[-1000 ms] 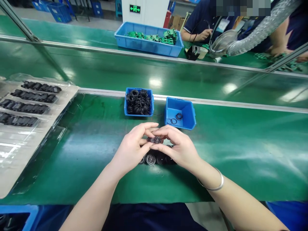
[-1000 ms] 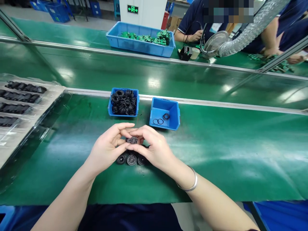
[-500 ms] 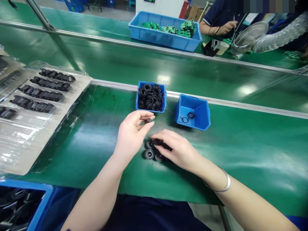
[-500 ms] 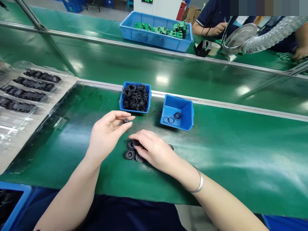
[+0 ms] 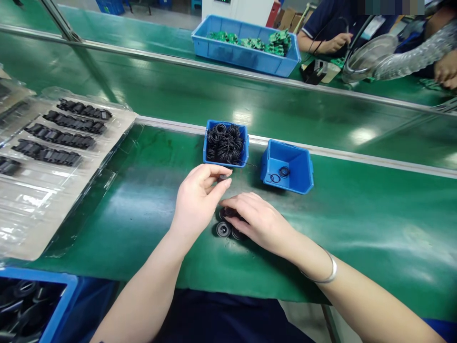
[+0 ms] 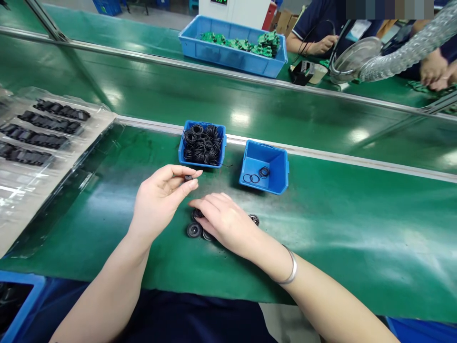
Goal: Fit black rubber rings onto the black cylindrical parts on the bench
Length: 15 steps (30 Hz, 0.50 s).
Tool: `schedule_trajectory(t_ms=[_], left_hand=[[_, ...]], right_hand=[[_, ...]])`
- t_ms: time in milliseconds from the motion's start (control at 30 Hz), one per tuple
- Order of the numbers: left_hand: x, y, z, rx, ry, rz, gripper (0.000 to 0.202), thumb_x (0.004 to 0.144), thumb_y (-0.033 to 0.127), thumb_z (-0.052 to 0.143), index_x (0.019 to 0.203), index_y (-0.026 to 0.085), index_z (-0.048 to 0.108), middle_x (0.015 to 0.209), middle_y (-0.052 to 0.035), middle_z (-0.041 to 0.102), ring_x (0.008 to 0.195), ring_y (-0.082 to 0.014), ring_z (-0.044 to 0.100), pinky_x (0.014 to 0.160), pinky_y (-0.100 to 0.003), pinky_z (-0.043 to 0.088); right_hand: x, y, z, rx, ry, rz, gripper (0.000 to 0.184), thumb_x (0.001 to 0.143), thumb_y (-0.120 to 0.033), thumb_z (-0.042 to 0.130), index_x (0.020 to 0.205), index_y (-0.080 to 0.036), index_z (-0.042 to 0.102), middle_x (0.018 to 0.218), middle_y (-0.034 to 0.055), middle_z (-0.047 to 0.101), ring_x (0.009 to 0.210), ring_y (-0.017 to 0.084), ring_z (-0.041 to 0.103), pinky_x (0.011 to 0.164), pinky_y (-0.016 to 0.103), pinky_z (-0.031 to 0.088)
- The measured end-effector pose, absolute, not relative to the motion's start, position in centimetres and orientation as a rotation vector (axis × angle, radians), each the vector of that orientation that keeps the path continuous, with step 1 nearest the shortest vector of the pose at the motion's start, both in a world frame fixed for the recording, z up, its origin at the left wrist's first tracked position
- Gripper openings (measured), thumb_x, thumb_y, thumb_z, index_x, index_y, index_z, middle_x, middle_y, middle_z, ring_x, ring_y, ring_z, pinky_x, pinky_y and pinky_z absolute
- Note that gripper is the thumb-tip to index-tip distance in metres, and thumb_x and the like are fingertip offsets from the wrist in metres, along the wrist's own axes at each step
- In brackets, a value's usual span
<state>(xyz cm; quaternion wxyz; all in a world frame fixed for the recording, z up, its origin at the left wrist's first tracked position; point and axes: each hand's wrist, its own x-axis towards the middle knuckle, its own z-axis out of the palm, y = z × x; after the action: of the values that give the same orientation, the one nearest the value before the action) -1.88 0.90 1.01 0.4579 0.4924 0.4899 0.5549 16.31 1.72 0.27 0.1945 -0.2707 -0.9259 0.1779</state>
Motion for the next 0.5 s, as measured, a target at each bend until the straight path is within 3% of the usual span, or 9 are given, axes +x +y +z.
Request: schedule_trajectory(t_ms=[333,500], left_hand=[[-1.9,0.9,1.0,1.305,1.276,1.386,0.010,0.088,0.022,0.071,0.096,0.019,0.075,0.103,-0.0051,0.069,0.094,-0.0173,0.071,0.089,-0.029,0.059],[-2.0,0.8,1.3,1.322,1.311,1.415,0.010,0.089,0.023,0.070,0.095,0.018,0.076,0.100,-0.0048,0.072,0.093,-0.0156,0.071,0.088,-0.024,0.057]], right_hand=[[15.9,1.8,0.8,-0.748,-2.735,0.421,0.024,0.100,-0.012,0.047,0.123,-0.012,0.056,0.099,0.0107,0.066,0.093,0.023,0.061,0.082,0.041,0.050],[16.4,1.9,1.6,-0.732,-2.758,0.463,0.027,0.098,-0.014,0.054,0.125,-0.010,0.056,0.103,0.0119,0.066,0.099,0.026,0.061,0.088,0.044,0.052]])
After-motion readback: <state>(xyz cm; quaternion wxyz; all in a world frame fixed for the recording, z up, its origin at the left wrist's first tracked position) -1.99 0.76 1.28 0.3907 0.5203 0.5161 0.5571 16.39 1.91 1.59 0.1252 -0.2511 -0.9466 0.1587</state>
